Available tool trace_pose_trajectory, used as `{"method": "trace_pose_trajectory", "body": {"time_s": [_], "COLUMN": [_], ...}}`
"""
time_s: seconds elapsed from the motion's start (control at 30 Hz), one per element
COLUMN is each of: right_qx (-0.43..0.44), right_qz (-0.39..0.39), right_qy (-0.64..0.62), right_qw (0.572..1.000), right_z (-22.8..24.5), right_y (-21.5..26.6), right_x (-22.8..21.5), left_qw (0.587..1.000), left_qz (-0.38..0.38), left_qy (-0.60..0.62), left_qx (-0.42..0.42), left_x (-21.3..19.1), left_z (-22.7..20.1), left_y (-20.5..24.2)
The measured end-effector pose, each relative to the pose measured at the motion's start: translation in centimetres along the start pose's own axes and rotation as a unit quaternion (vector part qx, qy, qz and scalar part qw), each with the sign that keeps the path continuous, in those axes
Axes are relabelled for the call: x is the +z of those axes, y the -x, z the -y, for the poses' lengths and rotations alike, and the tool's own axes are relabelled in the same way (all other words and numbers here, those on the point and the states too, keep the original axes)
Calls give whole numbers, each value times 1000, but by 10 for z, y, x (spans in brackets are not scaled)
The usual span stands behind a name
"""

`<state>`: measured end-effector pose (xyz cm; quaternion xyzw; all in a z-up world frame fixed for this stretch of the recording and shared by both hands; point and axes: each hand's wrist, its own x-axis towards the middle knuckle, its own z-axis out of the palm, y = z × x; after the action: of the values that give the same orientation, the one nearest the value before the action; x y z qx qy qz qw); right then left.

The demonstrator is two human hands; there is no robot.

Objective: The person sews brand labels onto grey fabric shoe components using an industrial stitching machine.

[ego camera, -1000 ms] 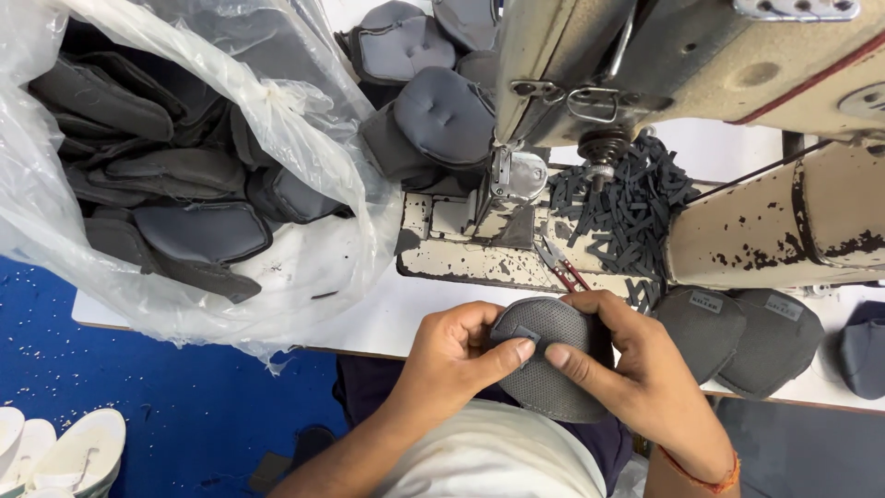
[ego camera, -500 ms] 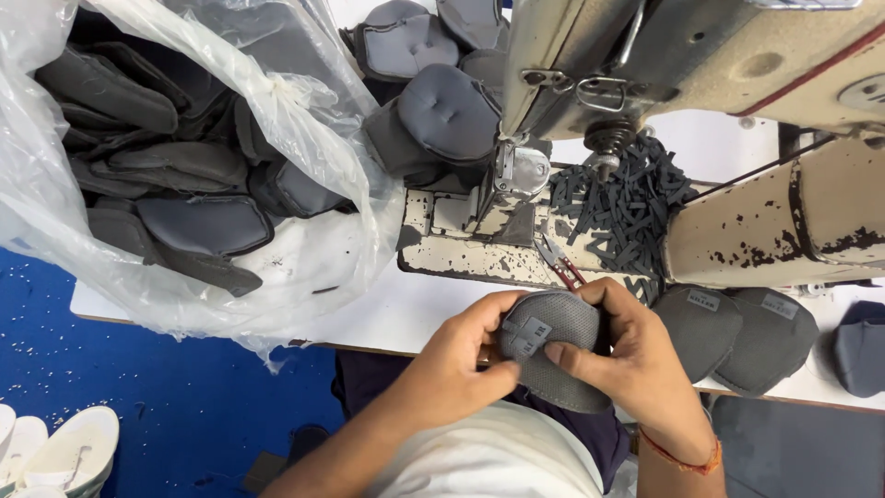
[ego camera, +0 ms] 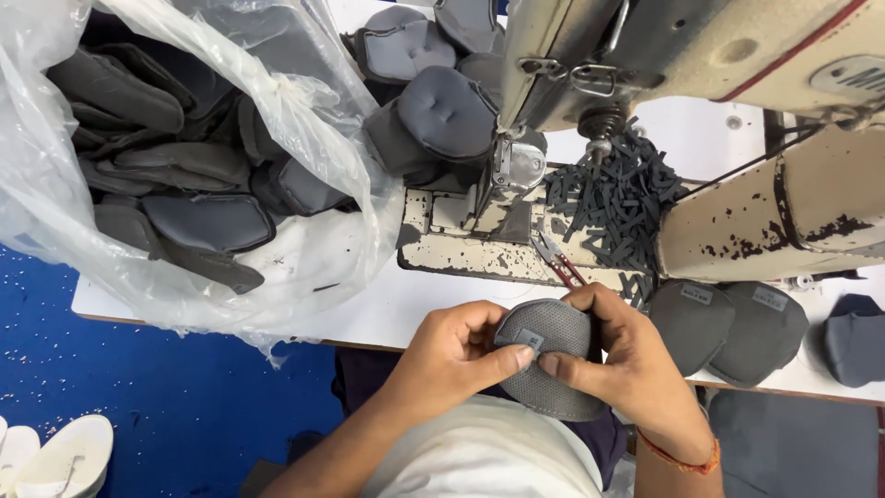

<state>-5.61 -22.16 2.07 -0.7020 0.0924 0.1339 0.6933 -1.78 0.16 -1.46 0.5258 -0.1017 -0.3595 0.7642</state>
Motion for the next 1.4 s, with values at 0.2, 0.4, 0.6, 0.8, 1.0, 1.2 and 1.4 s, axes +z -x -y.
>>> {"method": "trace_pose_trajectory", "body": {"time_s": [0.2,0.4,0.6,0.8,1.0,1.2,1.4], "right_qx": [16,26,-4,-88,-80,-233,-343], "right_qz": [7,-8,8,-76,-108,-167,-150], "right_qy": [1,33,91,200,192,329,491], "right_qw": [1000,999,996,973,972,900,787], "right_z": [10,5,32,68,52,43,54], "right_y": [9,-5,-61,-137,-168,-133,-122], "right_x": [7,2,4,5,-6,10,7], "left_qw": [999,999,997,976,965,972,977], "left_qz": [-34,-43,-79,-200,-219,-222,-190], "left_qy": [-4,-28,-6,50,129,55,67], "left_qx": [14,5,8,64,70,60,76], "left_x": [4,-4,-30,-49,-61,-66,-68], "left_z": [0,-3,4,-37,-71,-58,-56], "left_y": [8,2,-27,-100,-140,-137,-136]}}
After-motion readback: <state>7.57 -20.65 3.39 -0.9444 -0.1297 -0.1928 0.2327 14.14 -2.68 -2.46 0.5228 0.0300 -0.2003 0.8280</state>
